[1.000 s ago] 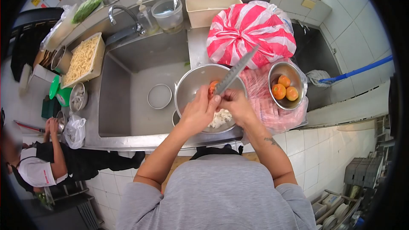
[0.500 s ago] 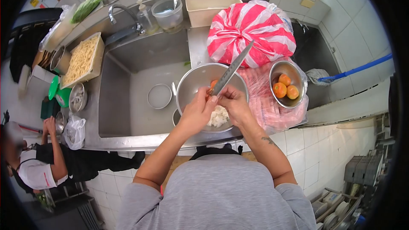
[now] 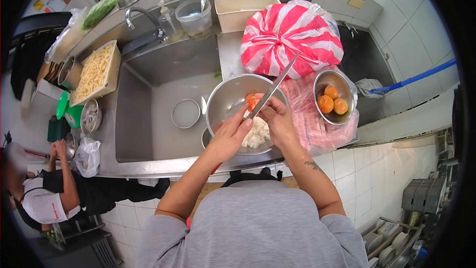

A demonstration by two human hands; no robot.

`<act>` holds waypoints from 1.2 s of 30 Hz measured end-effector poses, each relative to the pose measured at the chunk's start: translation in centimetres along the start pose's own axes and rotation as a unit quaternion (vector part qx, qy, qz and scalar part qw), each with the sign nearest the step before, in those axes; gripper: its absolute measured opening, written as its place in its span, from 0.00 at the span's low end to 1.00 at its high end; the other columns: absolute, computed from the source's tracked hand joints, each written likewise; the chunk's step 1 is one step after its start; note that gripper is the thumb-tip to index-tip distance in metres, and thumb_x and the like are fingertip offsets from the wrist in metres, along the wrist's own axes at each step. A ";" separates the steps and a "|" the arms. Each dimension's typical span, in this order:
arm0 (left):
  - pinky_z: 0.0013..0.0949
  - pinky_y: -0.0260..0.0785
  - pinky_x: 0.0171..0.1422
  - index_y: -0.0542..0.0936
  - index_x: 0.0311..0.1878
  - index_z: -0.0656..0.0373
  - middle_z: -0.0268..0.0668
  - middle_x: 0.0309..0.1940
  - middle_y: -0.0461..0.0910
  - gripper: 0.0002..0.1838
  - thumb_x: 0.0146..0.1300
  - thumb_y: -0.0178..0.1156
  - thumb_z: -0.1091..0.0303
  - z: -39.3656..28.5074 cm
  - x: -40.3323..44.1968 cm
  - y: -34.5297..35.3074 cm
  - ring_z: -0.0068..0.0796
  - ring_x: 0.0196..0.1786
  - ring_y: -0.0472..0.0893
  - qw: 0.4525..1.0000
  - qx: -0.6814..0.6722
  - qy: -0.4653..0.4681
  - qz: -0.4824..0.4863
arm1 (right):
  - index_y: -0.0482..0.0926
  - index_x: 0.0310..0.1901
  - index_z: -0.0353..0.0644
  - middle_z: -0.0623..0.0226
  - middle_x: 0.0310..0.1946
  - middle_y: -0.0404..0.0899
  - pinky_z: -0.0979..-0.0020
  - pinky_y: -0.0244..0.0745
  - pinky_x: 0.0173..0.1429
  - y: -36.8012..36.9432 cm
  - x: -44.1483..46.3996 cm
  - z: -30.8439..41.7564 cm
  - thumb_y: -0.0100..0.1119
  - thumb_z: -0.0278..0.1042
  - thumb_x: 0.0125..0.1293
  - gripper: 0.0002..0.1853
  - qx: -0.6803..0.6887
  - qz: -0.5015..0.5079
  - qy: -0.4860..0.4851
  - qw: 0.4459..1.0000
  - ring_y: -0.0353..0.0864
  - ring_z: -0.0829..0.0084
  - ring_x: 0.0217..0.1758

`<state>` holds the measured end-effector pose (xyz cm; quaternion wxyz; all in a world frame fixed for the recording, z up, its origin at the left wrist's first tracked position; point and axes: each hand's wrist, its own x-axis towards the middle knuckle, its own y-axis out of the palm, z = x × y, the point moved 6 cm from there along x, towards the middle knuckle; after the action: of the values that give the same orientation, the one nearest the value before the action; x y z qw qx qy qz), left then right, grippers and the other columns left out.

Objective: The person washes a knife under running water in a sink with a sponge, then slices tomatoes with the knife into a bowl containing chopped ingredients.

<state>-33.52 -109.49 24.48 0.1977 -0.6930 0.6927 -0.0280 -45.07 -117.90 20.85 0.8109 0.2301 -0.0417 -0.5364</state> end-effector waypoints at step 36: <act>0.22 0.57 0.17 0.62 0.62 0.58 0.33 0.28 0.66 0.26 0.73 0.39 0.47 0.9 2.0 0.2 0.17 0.15 0.65 0.981 -0.184 -0.059 0.012 | 0.77 0.44 0.34 0.64 0.37 0.79 0.77 0.76 0.37 0.4 -0.7 -1.6 0.52 0.29 0.68 0.09 0.026 -0.023 0.029 0.999 0.80 0.77 0.35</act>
<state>-33.36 -111.25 23.07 0.1078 -0.7099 0.6812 0.1430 -44.54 -116.61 19.77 0.7933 0.2671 -0.0267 -0.5464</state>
